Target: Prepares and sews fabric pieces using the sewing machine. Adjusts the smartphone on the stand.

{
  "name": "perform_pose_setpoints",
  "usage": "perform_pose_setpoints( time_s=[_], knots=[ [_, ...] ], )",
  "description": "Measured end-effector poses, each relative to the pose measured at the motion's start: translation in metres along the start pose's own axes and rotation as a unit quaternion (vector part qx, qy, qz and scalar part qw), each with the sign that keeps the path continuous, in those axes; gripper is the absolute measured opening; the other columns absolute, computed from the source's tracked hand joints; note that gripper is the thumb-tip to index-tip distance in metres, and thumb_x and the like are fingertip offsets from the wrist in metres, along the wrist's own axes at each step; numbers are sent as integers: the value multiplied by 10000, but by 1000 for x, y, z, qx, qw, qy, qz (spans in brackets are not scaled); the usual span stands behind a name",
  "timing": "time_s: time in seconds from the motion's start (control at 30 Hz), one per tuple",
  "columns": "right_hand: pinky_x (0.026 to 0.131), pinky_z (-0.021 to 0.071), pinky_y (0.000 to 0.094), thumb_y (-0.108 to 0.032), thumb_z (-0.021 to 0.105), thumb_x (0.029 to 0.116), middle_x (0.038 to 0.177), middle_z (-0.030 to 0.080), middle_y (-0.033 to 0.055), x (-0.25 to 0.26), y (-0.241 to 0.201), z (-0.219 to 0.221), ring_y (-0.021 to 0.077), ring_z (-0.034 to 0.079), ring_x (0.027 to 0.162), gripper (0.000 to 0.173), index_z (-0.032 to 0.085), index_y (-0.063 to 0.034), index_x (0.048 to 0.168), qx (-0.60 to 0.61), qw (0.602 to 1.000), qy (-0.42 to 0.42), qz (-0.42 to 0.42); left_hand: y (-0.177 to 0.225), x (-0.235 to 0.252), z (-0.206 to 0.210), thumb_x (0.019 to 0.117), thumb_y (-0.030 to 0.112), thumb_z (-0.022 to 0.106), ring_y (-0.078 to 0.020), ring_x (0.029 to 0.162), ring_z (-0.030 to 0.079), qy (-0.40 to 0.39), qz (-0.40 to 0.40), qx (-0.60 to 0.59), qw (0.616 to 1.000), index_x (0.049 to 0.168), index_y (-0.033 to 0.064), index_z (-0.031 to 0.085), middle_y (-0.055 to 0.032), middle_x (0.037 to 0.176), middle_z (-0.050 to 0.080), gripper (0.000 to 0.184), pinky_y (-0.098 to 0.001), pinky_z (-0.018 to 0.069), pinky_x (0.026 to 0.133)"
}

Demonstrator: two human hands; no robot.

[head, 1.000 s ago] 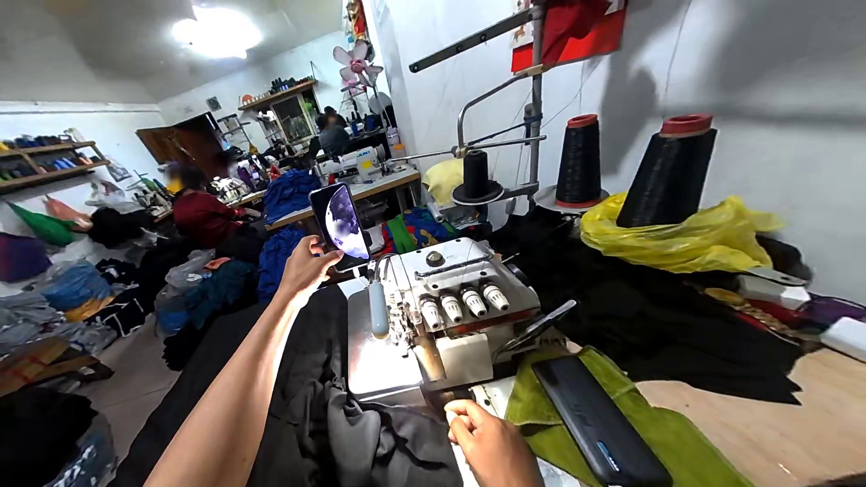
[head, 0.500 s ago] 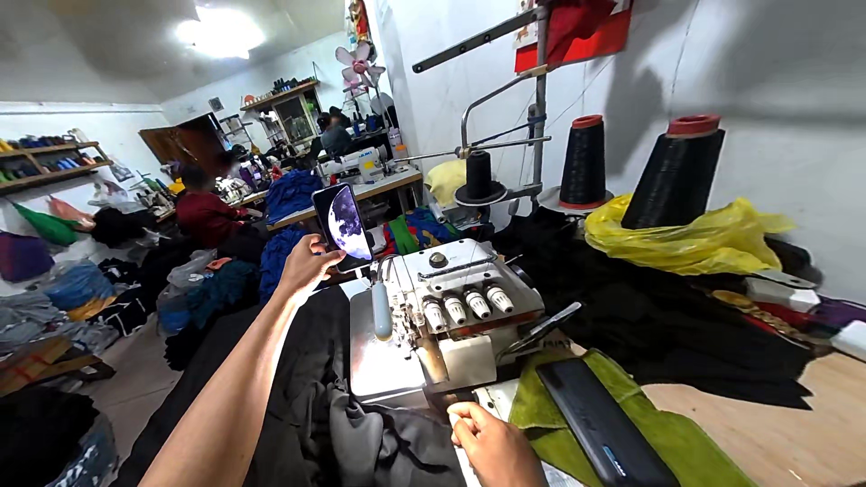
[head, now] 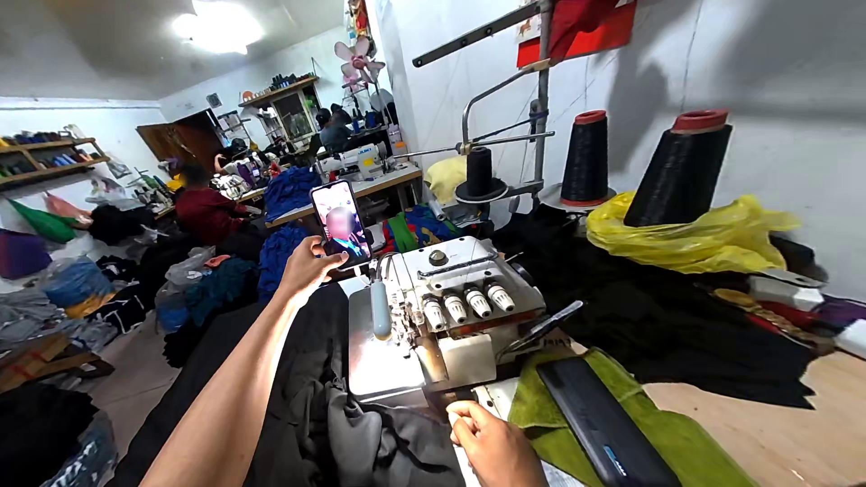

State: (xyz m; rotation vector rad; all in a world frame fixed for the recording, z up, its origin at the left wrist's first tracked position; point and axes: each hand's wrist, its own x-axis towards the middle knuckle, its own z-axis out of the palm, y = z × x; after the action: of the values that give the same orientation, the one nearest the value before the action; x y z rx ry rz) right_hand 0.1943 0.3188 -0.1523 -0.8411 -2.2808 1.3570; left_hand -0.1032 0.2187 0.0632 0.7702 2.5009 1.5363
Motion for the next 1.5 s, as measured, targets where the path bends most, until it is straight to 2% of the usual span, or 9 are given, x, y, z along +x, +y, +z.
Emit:
perform_pose_setpoints(
  time_s=[0.27, 0.43, 0.6, 0.77, 1.0, 1.23, 1.33, 1.4, 1.5],
  knots=[
    [691, 598, 447, -225, 596, 964, 786, 756, 18, 1, -1, 1, 180, 726, 691, 235, 771, -120, 1082, -5, 1000, -2, 4, 1, 7, 2, 879, 239, 832, -316, 976, 688, 21, 17, 15, 1000, 1413, 17, 494, -209, 1209, 625, 670, -494, 605, 801],
    [691, 595, 454, -217, 595, 962, 786, 756, 26, 1, -1, 0, 182, 725, 693, 239, 770, -111, 1087, -5, 1000, -1, -3, 10, 23, 0, 872, 377, 824, -324, 1104, 649, 72, 28, 13, 997, 1435, 17, 482, -194, 1245, 640, 751, -537, 555, 916],
    [715, 591, 464, -217, 593, 968, 793, 759, 36, -1, -3, -1, 190, 731, 712, 244, 770, -99, 1088, -4, 1000, 1, -6, 36, 29, 6, 870, 378, 825, -293, 1103, 636, 118, 46, -9, 992, 1382, 9, 529, -184, 1204, 661, 697, -511, 513, 967],
    [729, 591, 487, -223, 582, 972, 799, 758, 45, 3, -2, 1, 206, 733, 726, 258, 761, -87, 1100, 2, 1000, -4, -8, 57, 39, 10, 822, 418, 860, -322, 1070, 641, 162, 62, 13, 985, 1413, 1, 484, -209, 1180, 656, 815, -539, 514, 947],
    [740, 594, 474, -213, 590, 965, 800, 762, 35, 5, -5, 2, 194, 740, 738, 251, 765, -90, 1094, -3, 1000, 0, -5, 75, 54, 13, 785, 578, 835, -392, 1172, 609, 190, 22, 74, 979, 1398, 20, 530, -247, 1220, 648, 884, -611, 473, 984],
    [715, 594, 458, -221, 602, 960, 784, 758, 20, 5, -3, 5, 176, 734, 717, 230, 773, -119, 1075, -15, 1000, 15, -5, 48, 37, 21, 804, 476, 858, -331, 1084, 650, 184, 43, 48, 981, 1310, 29, 580, -189, 1139, 681, 730, -573, 506, 949],
    [711, 596, 462, -236, 604, 960, 788, 760, 13, 6, -3, 5, 176, 735, 719, 225, 776, -139, 1069, -24, 1000, 17, -3, 18, 21, 26, 819, 455, 851, -311, 1089, 660, 169, 40, 39, 984, 1343, 26, 561, -176, 1160, 688, 737, -547, 523, 954],
    [719, 594, 465, -242, 603, 966, 797, 764, 13, 5, -3, 5, 176, 738, 730, 231, 776, -138, 1077, -25, 1000, 15, 1, -1, 10, 30, 833, 444, 842, -343, 1143, 635, 153, 28, 36, 987, 1394, 12, 529, -211, 1241, 654, 775, -563, 505, 985],
    [714, 601, 452, -245, 608, 965, 790, 764, 3, 5, -4, 5, 164, 738, 723, 223, 780, -145, 1066, -26, 999, 21, 3, -25, -4, 36, 842, 424, 845, -335, 1122, 630, 135, 5, 35, 990, 1404, 31, 517, -194, 1248, 640, 761, -568, 512, 953]
  ],
)
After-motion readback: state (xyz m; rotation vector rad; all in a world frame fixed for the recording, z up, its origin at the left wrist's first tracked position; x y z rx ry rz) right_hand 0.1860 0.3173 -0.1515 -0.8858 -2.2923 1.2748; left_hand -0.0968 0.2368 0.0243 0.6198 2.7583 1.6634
